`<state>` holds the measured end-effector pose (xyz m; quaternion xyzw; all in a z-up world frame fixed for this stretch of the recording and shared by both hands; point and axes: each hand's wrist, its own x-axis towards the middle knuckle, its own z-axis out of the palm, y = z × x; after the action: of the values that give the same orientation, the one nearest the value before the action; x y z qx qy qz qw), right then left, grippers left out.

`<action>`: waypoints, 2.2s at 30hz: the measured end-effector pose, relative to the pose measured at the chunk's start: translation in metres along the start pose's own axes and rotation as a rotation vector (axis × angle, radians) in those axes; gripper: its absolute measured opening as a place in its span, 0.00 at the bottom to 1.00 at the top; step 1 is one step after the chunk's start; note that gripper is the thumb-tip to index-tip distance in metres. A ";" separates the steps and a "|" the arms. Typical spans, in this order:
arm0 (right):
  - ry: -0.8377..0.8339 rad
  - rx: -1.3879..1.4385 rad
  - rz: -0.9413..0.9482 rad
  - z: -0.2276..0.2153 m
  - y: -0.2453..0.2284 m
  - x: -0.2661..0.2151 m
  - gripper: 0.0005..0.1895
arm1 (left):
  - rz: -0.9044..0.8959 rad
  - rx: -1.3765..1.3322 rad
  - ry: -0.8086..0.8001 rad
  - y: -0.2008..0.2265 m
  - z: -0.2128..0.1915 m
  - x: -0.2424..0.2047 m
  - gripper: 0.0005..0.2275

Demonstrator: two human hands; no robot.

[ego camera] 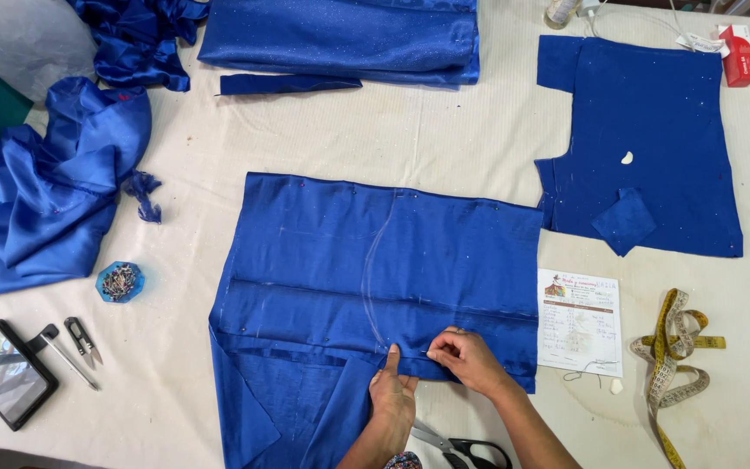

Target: The person marks a blue fabric piece with chalk along a curved line, then uses scissors to cut the fabric along the marked line. The person also folds and adjusts the fabric during the process.

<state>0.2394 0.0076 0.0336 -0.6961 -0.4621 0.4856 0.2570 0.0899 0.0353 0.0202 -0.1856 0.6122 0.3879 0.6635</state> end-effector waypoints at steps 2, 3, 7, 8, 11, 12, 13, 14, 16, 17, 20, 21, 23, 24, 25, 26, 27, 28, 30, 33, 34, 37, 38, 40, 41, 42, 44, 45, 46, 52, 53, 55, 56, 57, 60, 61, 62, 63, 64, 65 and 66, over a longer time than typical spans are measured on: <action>0.009 0.019 -0.009 0.001 0.002 0.000 0.07 | 0.001 -0.002 -0.002 -0.001 -0.001 0.004 0.11; 0.018 0.037 -0.019 0.002 0.003 0.000 0.08 | 0.002 -0.005 -0.005 -0.001 -0.002 0.006 0.12; 0.028 0.053 -0.006 0.002 -0.002 -0.001 0.09 | 0.001 0.011 0.012 -0.002 -0.003 0.009 0.11; 0.036 0.051 -0.013 0.003 -0.002 0.000 0.09 | -0.001 0.019 0.016 -0.003 -0.003 0.012 0.11; 0.049 0.069 -0.011 0.005 -0.001 0.000 0.09 | -0.001 0.017 0.019 -0.002 -0.002 0.011 0.11; 0.053 0.090 -0.001 0.005 0.000 0.000 0.08 | 0.000 0.008 0.020 -0.001 -0.001 0.009 0.12; 0.055 0.089 -0.002 0.004 0.000 0.000 0.08 | -0.001 0.008 0.018 -0.001 -0.001 0.009 0.12; 0.055 0.093 -0.005 0.005 0.001 0.000 0.09 | -0.001 0.019 0.008 -0.001 -0.002 0.009 0.11; 0.057 0.098 -0.006 0.005 0.003 0.000 0.10 | -0.002 0.033 -0.004 0.001 -0.002 0.007 0.11; 0.043 0.077 -0.010 0.004 0.004 0.000 0.09 | -0.003 0.024 -0.007 0.002 -0.001 0.005 0.11; 0.033 0.053 -0.020 0.002 0.006 -0.001 0.08 | -0.002 0.014 -0.013 0.004 0.002 0.000 0.11; 0.030 0.053 -0.029 0.002 0.007 -0.001 0.07 | 0.004 0.010 -0.012 0.004 0.002 -0.001 0.11; 0.054 0.033 -0.085 0.008 0.008 0.004 0.08 | 0.027 0.001 -0.034 -0.006 -0.009 0.031 0.10; 0.086 0.010 -0.139 0.006 0.011 0.003 0.08 | 0.046 -0.003 -0.062 -0.017 -0.013 0.046 0.09; 0.109 0.007 -0.122 0.007 0.011 0.003 0.08 | 0.027 0.017 -0.071 -0.016 -0.015 0.048 0.09; 0.104 0.003 -0.183 0.006 0.011 0.004 0.07 | 0.055 0.006 -0.076 -0.016 -0.015 0.050 0.10; 0.100 -0.002 -0.244 0.005 0.011 0.005 0.07 | 0.083 -0.006 -0.082 -0.016 -0.016 0.053 0.11; 0.119 -0.004 -0.228 0.003 0.008 0.000 0.07 | 0.068 0.013 -0.089 -0.013 -0.012 0.040 0.11; 0.084 0.058 -0.154 0.002 -0.003 -0.003 0.06 | 0.070 0.078 -0.051 -0.002 -0.005 0.017 0.13; 0.059 0.092 -0.066 0.000 -0.008 -0.010 0.05 | 0.049 0.102 -0.030 0.004 0.001 -0.003 0.12; 0.069 0.091 -0.065 -0.001 -0.006 -0.010 0.05 | 0.047 0.108 -0.037 0.003 0.002 0.000 0.12; 0.064 0.092 -0.082 0.002 -0.003 -0.007 0.06 | 0.051 0.134 -0.021 0.001 0.000 0.005 0.13; 0.056 0.075 -0.087 0.003 -0.004 -0.006 0.07 | 0.054 0.133 -0.010 0.000 0.000 0.005 0.12; 0.048 0.056 -0.093 0.004 -0.006 -0.007 0.08 | 0.058 0.131 0.000 0.000 -0.001 0.002 0.12; 0.045 0.066 -0.065 0.004 -0.008 -0.008 0.07 | 0.049 0.116 -0.011 0.000 0.000 -0.002 0.12; 0.039 0.075 -0.043 0.005 -0.012 -0.007 0.06 | 0.046 0.096 -0.022 0.003 0.001 -0.006 0.12; 0.053 0.059 -0.072 0.002 -0.009 -0.006 0.06 | 0.065 0.080 -0.043 -0.006 -0.002 0.012 0.12; 0.072 0.045 -0.093 0.004 -0.008 -0.005 0.07 | 0.079 0.071 -0.063 -0.008 -0.006 0.021 0.12; 0.049 0.048 -0.109 0.004 -0.004 -0.004 0.07 | 0.097 0.051 -0.053 -0.011 -0.006 0.023 0.12; 0.165 0.078 -0.034 -0.005 0.008 -0.018 0.10 | 0.097 -0.035 -0.085 -0.014 -0.009 0.026 0.13; 0.377 0.038 0.020 -0.008 0.029 -0.020 0.10 | 0.068 -0.036 -0.068 -0.010 -0.007 0.019 0.14; 0.582 -0.002 0.069 -0.021 0.069 -0.030 0.12 | 0.042 -0.043 -0.048 -0.005 -0.005 0.009 0.16; 0.676 -0.157 0.184 -0.031 0.085 -0.038 0.18 | 0.026 -0.029 -0.058 -0.004 -0.005 0.005 0.16; 0.768 -0.313 0.296 -0.042 0.102 -0.046 0.25 | 0.010 -0.015 -0.068 -0.002 -0.004 0.000 0.16; 0.678 -0.254 0.639 -0.054 0.051 -0.068 0.41 | -0.017 -0.003 -0.072 0.002 -0.004 -0.007 0.15; 0.674 -0.257 0.634 -0.053 0.055 -0.065 0.41 | -0.015 -0.009 -0.071 0.001 -0.004 -0.008 0.15; 0.647 -0.222 0.667 -0.052 0.059 -0.062 0.39 | -0.023 -0.005 -0.089 0.002 -0.005 -0.009 0.16; 0.619 -0.187 0.699 -0.050 0.064 -0.059 0.37 | -0.032 -0.001 -0.106 0.002 -0.006 -0.010 0.16; 0.615 -0.188 0.695 -0.051 0.056 -0.059 0.37 | -0.028 -0.006 -0.105 0.004 -0.005 -0.013 0.16; 0.564 -0.179 0.755 -0.052 0.048 -0.059 0.33 | -0.033 0.000 -0.099 0.006 -0.004 -0.016 0.16; 0.514 -0.171 0.816 -0.053 0.040 -0.060 0.30 | -0.039 0.007 -0.095 0.007 -0.004 -0.020 0.16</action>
<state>0.2973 -0.0588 0.0482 -0.9365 -0.1116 0.3192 0.0935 0.0833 0.0313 0.0398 -0.1765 0.5777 0.3810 0.6999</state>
